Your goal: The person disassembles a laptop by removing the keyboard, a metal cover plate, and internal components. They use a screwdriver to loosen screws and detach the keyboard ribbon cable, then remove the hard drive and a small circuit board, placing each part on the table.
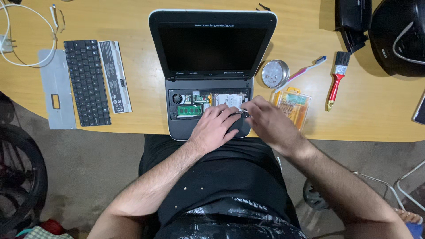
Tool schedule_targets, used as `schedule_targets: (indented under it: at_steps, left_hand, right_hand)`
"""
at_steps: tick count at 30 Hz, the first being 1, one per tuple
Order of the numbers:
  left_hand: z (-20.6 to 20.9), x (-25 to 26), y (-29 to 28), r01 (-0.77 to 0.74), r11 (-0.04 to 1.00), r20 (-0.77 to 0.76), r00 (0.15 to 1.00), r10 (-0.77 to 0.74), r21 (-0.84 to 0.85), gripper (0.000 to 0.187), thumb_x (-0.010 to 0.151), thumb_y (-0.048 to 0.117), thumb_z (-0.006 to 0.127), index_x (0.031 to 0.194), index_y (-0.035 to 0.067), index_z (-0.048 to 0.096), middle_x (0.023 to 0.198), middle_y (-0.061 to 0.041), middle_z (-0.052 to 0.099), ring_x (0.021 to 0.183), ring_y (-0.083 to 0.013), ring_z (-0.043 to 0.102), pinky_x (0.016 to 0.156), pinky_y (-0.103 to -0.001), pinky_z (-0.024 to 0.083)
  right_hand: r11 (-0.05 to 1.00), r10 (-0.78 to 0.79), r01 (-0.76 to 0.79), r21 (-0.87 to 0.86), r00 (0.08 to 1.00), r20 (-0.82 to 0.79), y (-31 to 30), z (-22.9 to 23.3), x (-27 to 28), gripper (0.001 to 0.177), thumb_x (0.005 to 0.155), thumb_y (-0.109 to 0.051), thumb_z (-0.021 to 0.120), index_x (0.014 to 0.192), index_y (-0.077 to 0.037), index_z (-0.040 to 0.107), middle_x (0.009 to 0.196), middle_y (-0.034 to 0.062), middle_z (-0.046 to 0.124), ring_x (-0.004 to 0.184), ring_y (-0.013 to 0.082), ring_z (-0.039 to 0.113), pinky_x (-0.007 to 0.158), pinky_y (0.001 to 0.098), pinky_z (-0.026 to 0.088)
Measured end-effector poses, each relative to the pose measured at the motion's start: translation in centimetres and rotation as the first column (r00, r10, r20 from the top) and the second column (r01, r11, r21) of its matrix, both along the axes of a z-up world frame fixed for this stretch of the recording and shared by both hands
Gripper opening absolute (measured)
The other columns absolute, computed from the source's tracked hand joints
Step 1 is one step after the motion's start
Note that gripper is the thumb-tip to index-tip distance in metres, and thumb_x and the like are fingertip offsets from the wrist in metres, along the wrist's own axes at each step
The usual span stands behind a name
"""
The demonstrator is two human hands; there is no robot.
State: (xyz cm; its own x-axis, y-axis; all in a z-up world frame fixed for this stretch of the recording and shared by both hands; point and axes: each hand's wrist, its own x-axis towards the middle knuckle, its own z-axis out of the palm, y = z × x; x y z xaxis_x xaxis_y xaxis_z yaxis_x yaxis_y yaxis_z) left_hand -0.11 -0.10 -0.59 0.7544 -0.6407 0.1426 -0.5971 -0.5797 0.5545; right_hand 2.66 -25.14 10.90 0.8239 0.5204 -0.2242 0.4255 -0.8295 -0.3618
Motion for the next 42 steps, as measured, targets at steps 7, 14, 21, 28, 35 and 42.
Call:
schedule_targets:
  at_steps: [7,14,21,28,35,42]
  left_hand:
    - [0.6,0.1,0.0,0.008,1.000,-0.011,1.000,-0.009,-0.029,0.044,0.119,0.044,0.076,0.151,0.015,0.077,0.161,-0.006,0.069,0.151,-0.0270,0.059,0.124,-0.048,0.046]
    - [0.9,0.2,0.1,0.002,1.000,-0.008,1.000,-0.002,-0.027,0.045,0.117,0.043,0.078,0.152,0.015,0.077,0.161,-0.006,0.069,0.151,-0.0278,0.059,0.124,-0.048,0.046]
    - [0.7,0.1,0.0,0.000,1.000,-0.003,1.000,0.000,-0.010,0.047,0.114,0.043,0.081,0.152,0.017,0.078,0.161,-0.005,0.070,0.150,-0.0264,0.059,0.125,-0.049,0.046]
    - [0.5,0.1,0.0,-0.009,0.999,0.007,1.000,0.009,-0.036,0.045,0.115,0.042,0.081,0.152,0.016,0.078,0.160,-0.005,0.070,0.150,-0.0268,0.060,0.124,-0.049,0.047]
    - [0.0,-0.1,-0.2,-0.031,0.997,0.001,1.000,0.031,-0.074,0.048,0.111,0.040,0.085,0.152,0.017,0.077,0.159,-0.004,0.071,0.152,-0.0287,0.061,0.124,-0.051,0.047]
    - [-1.5,0.0,-1.2,-0.220,0.945,-0.218,0.961,0.168,-0.241,0.044,0.107,0.042,0.092,0.147,0.026,0.082,0.145,0.009,0.078,0.147,-0.0223,0.067,0.122,-0.048,0.052]
  right_hand:
    - [0.962,0.027,0.006,-0.273,0.993,0.115,-0.9,-0.7,-1.4,0.020,0.125,-0.028,0.064,0.134,-0.010,0.066,0.104,0.0065,0.066,0.079,0.0389,0.084,0.050,0.0493,0.063]
    - [0.965,-0.085,0.087,-0.249,0.996,0.019,0.0,1.0,-1.2,0.026,0.127,-0.035,0.064,0.141,-0.013,0.068,0.114,0.0104,0.067,0.072,0.0379,0.085,0.054,0.0483,0.069]
    - [0.998,-0.020,0.024,-0.058,0.997,0.069,-0.9,0.4,-0.7,0.020,0.118,-0.012,0.073,0.135,-0.011,0.064,0.107,0.0115,0.062,0.080,0.0500,0.085,0.059,0.0585,0.069]
    - [0.992,-0.037,0.054,-0.113,0.989,0.146,-1.4,-1.6,-2.1,0.031,0.124,-0.025,0.071,0.151,-0.015,0.059,0.110,0.0077,0.068,0.089,0.0443,0.086,0.062,0.0550,0.070]
    - [0.914,-0.367,0.345,0.215,0.928,0.071,-3.6,-2.8,-3.7,0.026,0.114,-0.009,0.086,0.139,-0.010,0.081,0.108,0.0128,0.081,0.091,0.0395,0.090,0.071,0.0481,0.072]
    - [0.431,-0.692,0.723,0.540,0.649,-0.317,-2.0,-2.6,-6.9,0.028,0.106,0.006,0.093,0.130,-0.002,0.081,0.106,0.0198,0.087,0.101,0.0401,0.092,0.091,0.0520,0.074]
